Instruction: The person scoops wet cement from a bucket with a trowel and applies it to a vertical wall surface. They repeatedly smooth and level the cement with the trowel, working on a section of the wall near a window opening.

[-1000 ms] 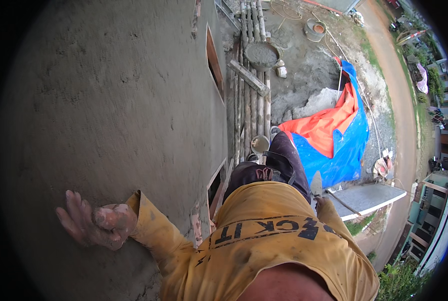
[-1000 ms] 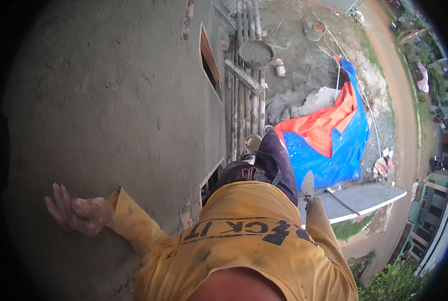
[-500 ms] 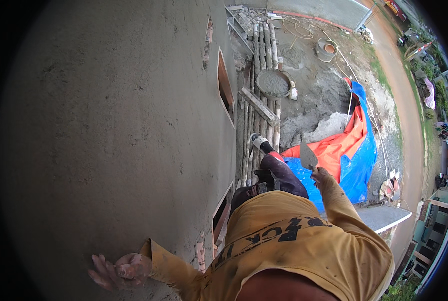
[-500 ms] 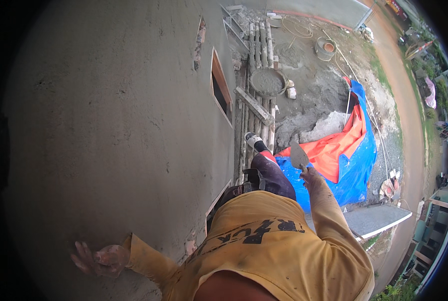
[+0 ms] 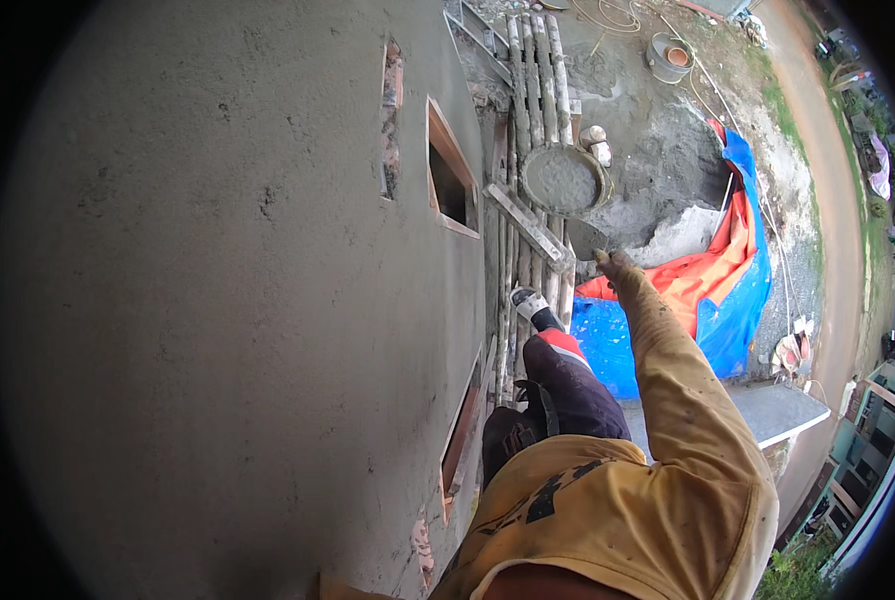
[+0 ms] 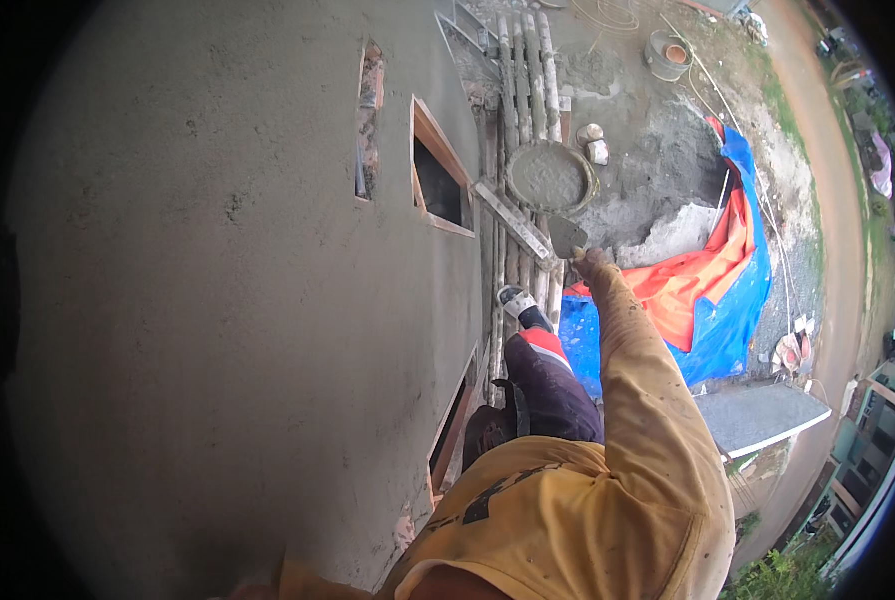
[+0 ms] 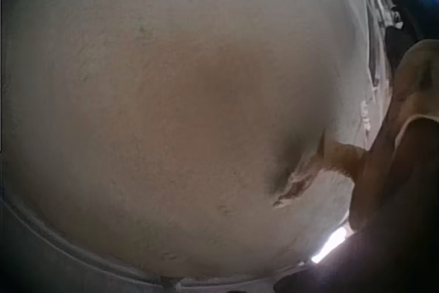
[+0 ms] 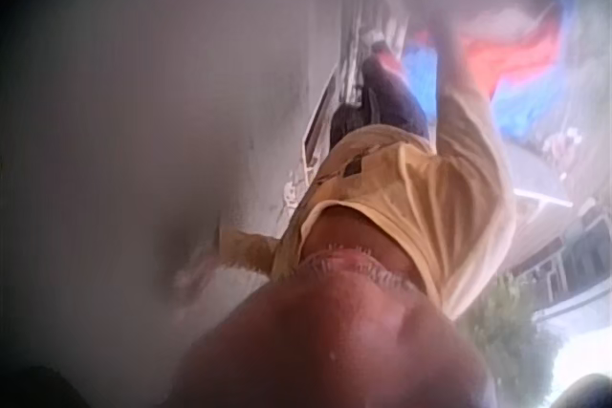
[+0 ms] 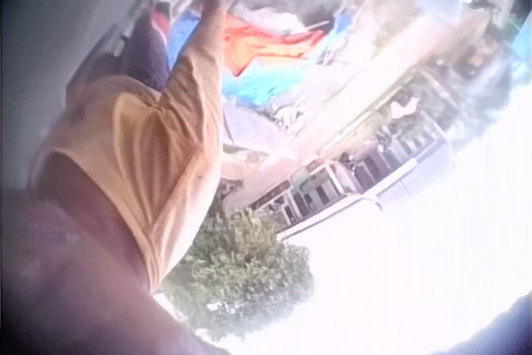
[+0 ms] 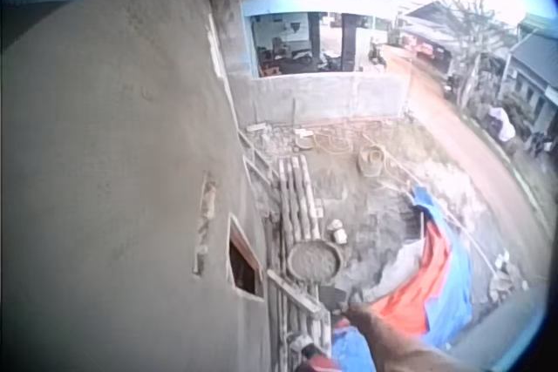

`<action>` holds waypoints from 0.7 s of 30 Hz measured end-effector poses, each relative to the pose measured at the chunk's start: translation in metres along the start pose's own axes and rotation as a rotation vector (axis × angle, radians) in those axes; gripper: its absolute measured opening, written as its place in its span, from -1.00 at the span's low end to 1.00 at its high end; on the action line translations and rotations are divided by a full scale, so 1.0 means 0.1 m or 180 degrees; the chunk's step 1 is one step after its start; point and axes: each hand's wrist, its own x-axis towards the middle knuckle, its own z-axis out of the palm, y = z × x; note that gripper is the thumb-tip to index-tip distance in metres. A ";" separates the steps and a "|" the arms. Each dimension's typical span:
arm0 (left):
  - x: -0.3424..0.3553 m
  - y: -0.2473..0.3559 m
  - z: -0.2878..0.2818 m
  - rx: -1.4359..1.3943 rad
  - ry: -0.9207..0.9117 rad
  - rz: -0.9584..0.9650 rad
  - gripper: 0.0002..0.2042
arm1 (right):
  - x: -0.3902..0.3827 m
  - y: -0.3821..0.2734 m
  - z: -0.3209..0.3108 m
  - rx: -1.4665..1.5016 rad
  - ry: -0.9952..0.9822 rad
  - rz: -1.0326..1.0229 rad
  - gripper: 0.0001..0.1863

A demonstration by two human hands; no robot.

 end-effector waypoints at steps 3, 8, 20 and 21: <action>-0.02 0.17 0.31 0.0028 -0.0268 -0.0050 -0.65 | 0.64 -0.41 -0.10 -0.0903 0.0493 -0.0356 -0.39; -0.09 0.46 0.62 0.0121 -0.0685 -0.0053 -0.63 | 1.15 -0.98 -0.14 -0.0895 0.0779 -0.0352 -0.38; -0.17 0.91 1.13 0.0378 -0.1315 0.0028 -0.60 | 3.28 0.37 0.40 -0.0083 0.1617 0.0217 0.19; -0.32 0.90 1.24 0.0294 -0.1375 -0.0088 -0.60 | 3.68 0.60 0.24 -0.0544 0.2340 0.0339 0.14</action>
